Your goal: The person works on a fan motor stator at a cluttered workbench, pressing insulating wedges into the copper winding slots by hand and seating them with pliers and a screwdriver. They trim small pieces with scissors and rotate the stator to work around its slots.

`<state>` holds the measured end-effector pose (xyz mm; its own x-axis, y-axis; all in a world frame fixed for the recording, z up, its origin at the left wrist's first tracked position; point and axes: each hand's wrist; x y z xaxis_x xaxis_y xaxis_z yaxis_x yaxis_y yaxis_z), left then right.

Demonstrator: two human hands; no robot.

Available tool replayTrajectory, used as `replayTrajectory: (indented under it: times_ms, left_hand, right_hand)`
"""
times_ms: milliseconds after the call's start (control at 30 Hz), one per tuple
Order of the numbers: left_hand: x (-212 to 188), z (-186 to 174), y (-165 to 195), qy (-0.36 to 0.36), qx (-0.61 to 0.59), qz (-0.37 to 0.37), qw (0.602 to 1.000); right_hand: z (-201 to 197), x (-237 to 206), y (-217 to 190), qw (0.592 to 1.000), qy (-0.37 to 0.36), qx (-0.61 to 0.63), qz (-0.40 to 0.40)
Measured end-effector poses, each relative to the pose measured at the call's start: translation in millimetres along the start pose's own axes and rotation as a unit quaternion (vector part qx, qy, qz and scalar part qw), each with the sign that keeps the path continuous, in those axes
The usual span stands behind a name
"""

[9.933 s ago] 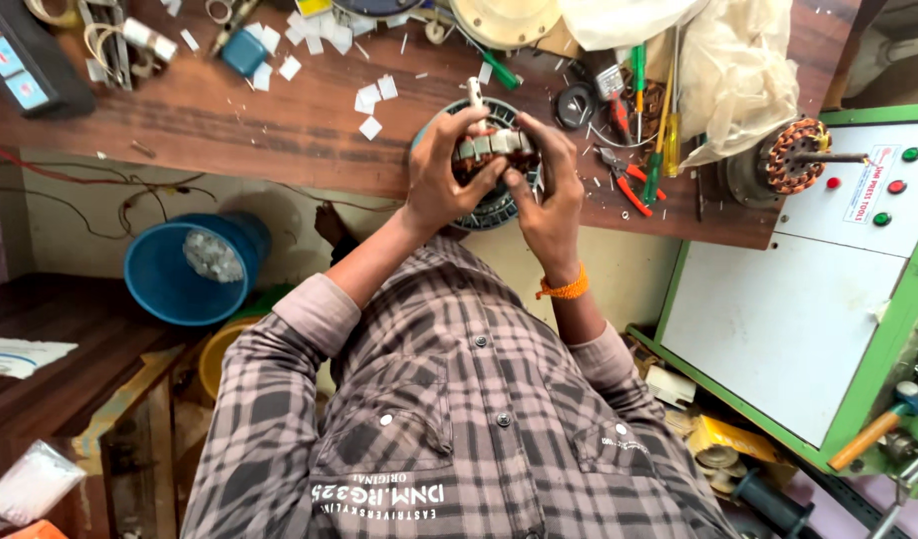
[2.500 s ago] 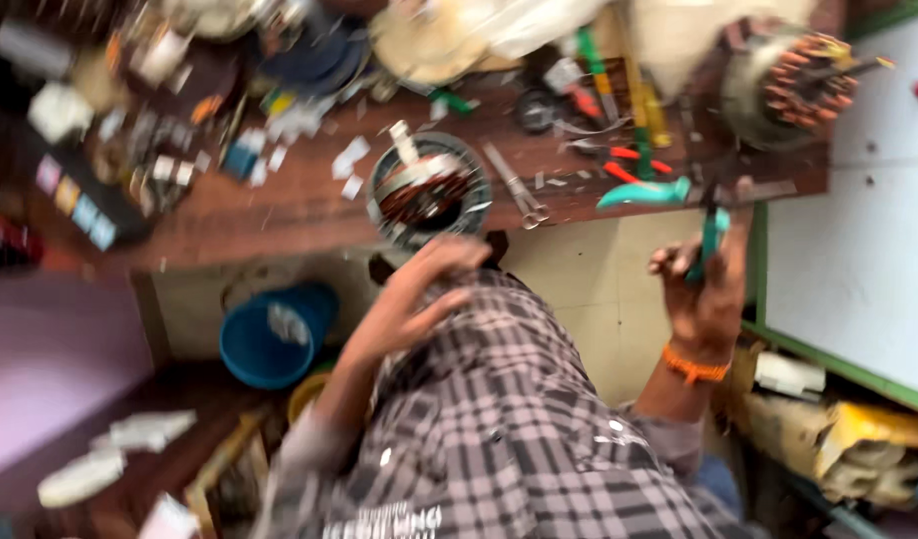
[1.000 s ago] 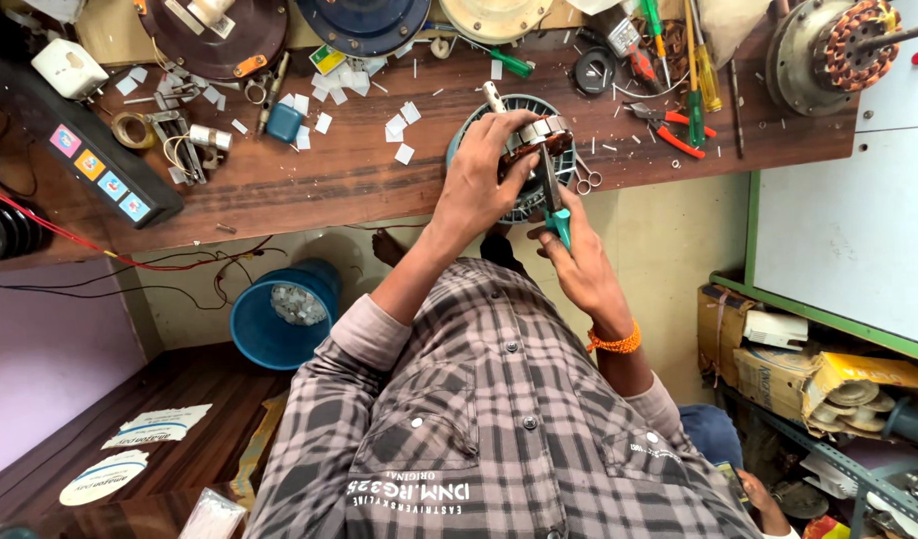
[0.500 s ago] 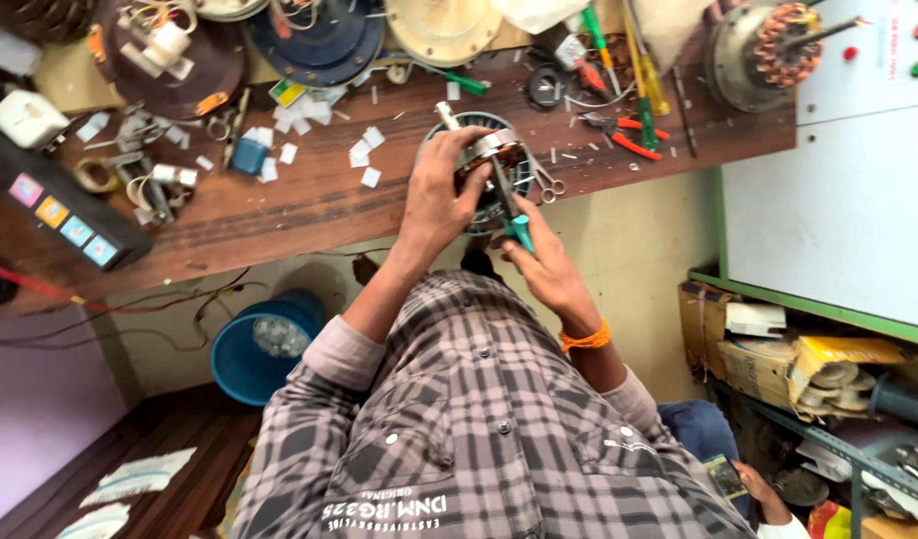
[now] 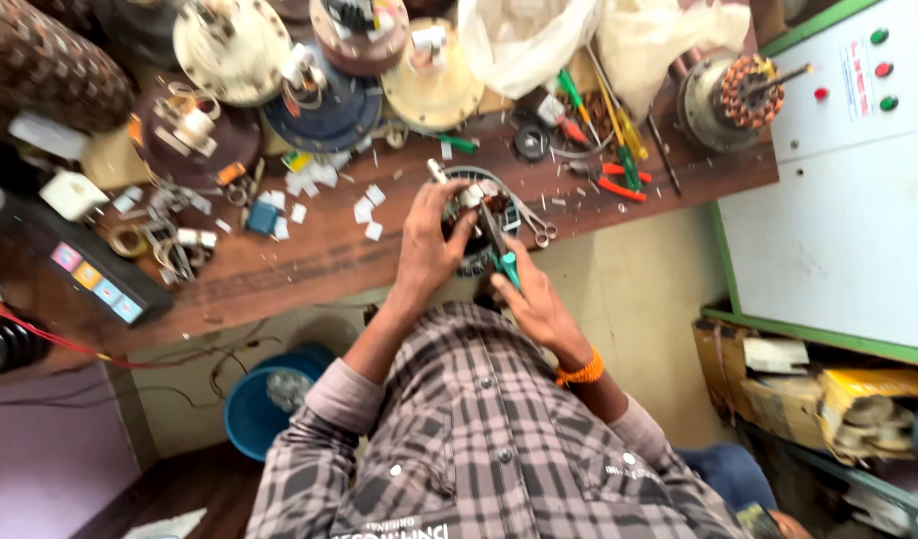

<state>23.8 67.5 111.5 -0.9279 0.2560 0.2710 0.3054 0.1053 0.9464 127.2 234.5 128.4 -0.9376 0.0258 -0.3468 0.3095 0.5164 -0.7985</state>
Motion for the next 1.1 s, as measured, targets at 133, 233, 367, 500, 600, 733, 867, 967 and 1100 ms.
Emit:
replayTrajectory:
  times_ms: [133,233,367,500,600,733,867,967,1100]
  left_hand:
    - [5.9,-4.4,4.5,-0.011,-0.002,-0.013,1.000]
    - [4.4,-7.0,1.2,-0.029,-0.005,-0.024,0.999]
    - [4.5,-5.5,-6.4,-0.038,-0.018,-0.044,0.998]
    - [6.4,-2.4,-6.2,-0.024,-0.018,-0.056,0.998]
    - [7.7,-3.5,-3.3,-0.028,-0.028,-0.076,0.996]
    - [8.7,-5.3,-1.9,-0.042,-0.037,-0.113,0.992]
    - [7.3,-3.5,-2.9,-0.035,-0.016,-0.126,0.991]
    - [3.9,-1.6,-3.8,-0.029,-0.030,-0.076,0.996]
    - [1.9,1.8,-4.8,-0.032,0.001,-0.051,0.998]
  right_hand:
    - [0.7,-1.0,-0.4,0.999,0.010,-0.014,-0.046]
    - [5.6,-0.2,4.8,0.998,0.025,-0.012,-0.051]
    - [8.5,3.5,9.5,0.997,0.029,0.028,-0.071]
    - [2.1,4.1,3.7,0.998,0.022,-0.005,-0.056]
    - [-4.8,2.7,-3.6,0.997,0.014,-0.006,-0.072]
    - [-13.5,2.7,-7.3,0.999,-0.036,0.031,0.005]
    - [-16.6,4.1,-5.0,0.999,-0.025,0.033,-0.024]
    - [-15.0,4.0,-4.4,0.999,-0.037,0.037,-0.003]
    - [-15.0,2.5,-6.6,0.999,-0.022,0.006,-0.044]
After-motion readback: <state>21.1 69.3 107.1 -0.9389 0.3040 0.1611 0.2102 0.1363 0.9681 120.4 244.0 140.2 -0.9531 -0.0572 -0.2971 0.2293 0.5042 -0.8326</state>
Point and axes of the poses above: each hand's wrist, its own x-axis towards the middle knuckle, its own z-axis out of the palm, y = z × x, and after that the axes turned 6 degrees about -x, right-handed
